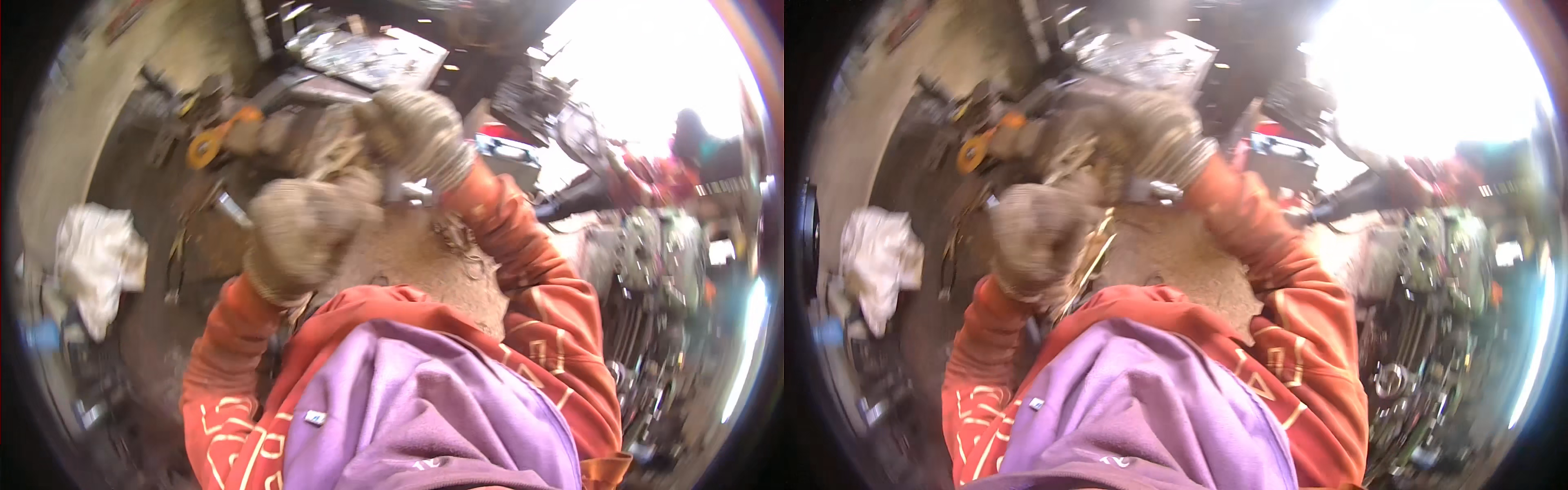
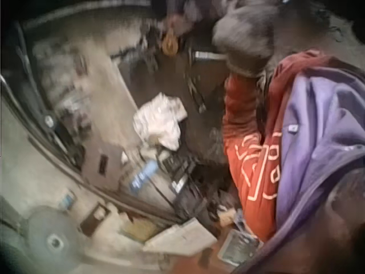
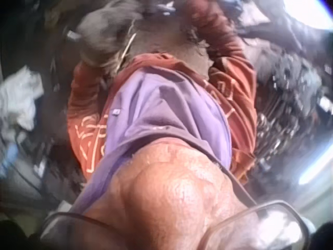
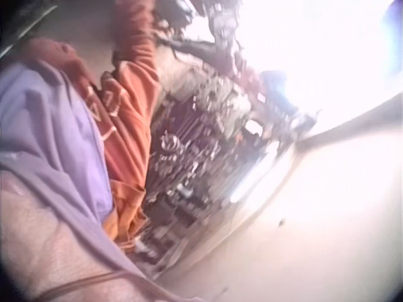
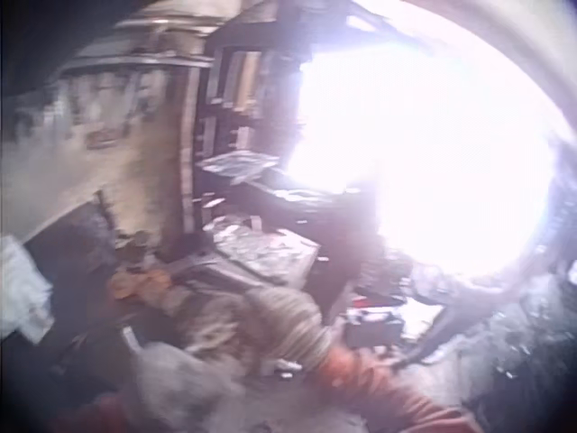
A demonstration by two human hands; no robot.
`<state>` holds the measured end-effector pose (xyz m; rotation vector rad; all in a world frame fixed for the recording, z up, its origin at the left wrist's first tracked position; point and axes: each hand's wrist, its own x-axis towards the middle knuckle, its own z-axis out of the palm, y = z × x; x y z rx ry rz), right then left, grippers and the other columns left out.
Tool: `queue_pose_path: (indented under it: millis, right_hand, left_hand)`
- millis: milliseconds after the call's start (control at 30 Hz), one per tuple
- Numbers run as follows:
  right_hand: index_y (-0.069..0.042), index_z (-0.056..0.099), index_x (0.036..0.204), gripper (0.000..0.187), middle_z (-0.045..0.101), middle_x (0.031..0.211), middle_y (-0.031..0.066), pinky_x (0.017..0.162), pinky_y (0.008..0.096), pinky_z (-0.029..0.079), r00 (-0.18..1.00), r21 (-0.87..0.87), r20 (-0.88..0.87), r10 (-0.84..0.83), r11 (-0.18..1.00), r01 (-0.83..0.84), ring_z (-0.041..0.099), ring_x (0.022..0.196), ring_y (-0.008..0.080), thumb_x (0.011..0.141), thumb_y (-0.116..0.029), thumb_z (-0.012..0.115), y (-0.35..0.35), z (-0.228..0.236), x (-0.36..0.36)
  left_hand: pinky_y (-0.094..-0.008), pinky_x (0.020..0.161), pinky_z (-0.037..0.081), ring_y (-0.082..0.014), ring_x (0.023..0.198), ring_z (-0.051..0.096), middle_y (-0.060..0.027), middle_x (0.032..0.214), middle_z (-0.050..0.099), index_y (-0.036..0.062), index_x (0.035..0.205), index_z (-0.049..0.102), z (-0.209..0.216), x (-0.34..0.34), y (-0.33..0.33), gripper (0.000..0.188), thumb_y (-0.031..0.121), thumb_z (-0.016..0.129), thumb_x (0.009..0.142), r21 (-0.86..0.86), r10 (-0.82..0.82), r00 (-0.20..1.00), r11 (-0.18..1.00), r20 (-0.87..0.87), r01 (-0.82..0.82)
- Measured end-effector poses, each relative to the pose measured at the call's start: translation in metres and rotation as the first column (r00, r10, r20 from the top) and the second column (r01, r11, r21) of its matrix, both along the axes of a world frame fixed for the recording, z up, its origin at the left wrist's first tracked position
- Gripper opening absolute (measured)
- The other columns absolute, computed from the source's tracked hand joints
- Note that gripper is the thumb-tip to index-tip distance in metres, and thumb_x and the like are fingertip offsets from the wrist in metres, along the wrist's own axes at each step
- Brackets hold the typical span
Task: The person holds a metal workpiece in a vise and uses a tap and die set to create internal threads in a pre-drilled hole.
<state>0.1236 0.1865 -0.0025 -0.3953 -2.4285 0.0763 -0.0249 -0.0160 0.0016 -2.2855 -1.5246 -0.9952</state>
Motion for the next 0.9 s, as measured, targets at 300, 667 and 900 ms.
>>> queue_pose_path:
  millis: [300, 667, 900]
  right_hand:
    - [0.004, 0.050, 0.148, 0.101, 0.070, 0.105, 0.0199, 0.092, 0.0526, 0.054, 0.973, -0.522, -0.170, -0.157, 0.852, 0.046, 0.070, 0.098, 0.0416, 0.075, -0.053, 0.091, -0.122, -0.029, 0.065]
    - [-0.001, 0.035, 0.159, 0.128, 0.057, 0.139, 0.0294, 0.109, 0.0489, 0.050, 0.907, -0.541, -0.238, -0.346, 0.823, 0.172, 0.059, 0.127, 0.0482, 0.056, -0.044, 0.097, -0.078, -0.098, 0.031]
    - [-0.006, 0.054, 0.148, 0.110, 0.059, 0.140, 0.0234, 0.098, 0.0463, 0.055, 0.938, -0.474, 0.056, -0.342, 0.818, 0.327, 0.065, 0.116, 0.0451, 0.056, -0.050, 0.095, -0.062, -0.166, 0.012]
  left_hand:
    - [-0.0197, 0.056, 0.043, -0.0034, 0.065, 0.057, 0.0005, 0.084, 0.070, 0.0016, 0.121, 0.073, -0.038, -0.077, 0.174, 0.038, 0.037, 0.065, 0.109, -0.322, 0.197, 0.370, 0.893, 0.908, 0.314]
    - [-0.0352, 0.078, 0.057, -0.0210, 0.086, 0.071, -0.0102, 0.098, 0.076, 0.0004, 0.118, 0.076, -0.015, 0.009, 0.229, 0.031, 0.027, 0.066, 0.105, -0.607, -0.406, 0.849, 0.596, 0.337, 0.526]
    - [-0.0455, 0.088, 0.058, -0.0367, 0.102, 0.072, -0.0196, 0.106, 0.074, 0.0064, 0.124, 0.071, 0.012, 0.055, 0.189, 0.034, 0.030, 0.064, 0.101, -0.673, -0.688, 0.715, 0.587, -0.123, 0.450]
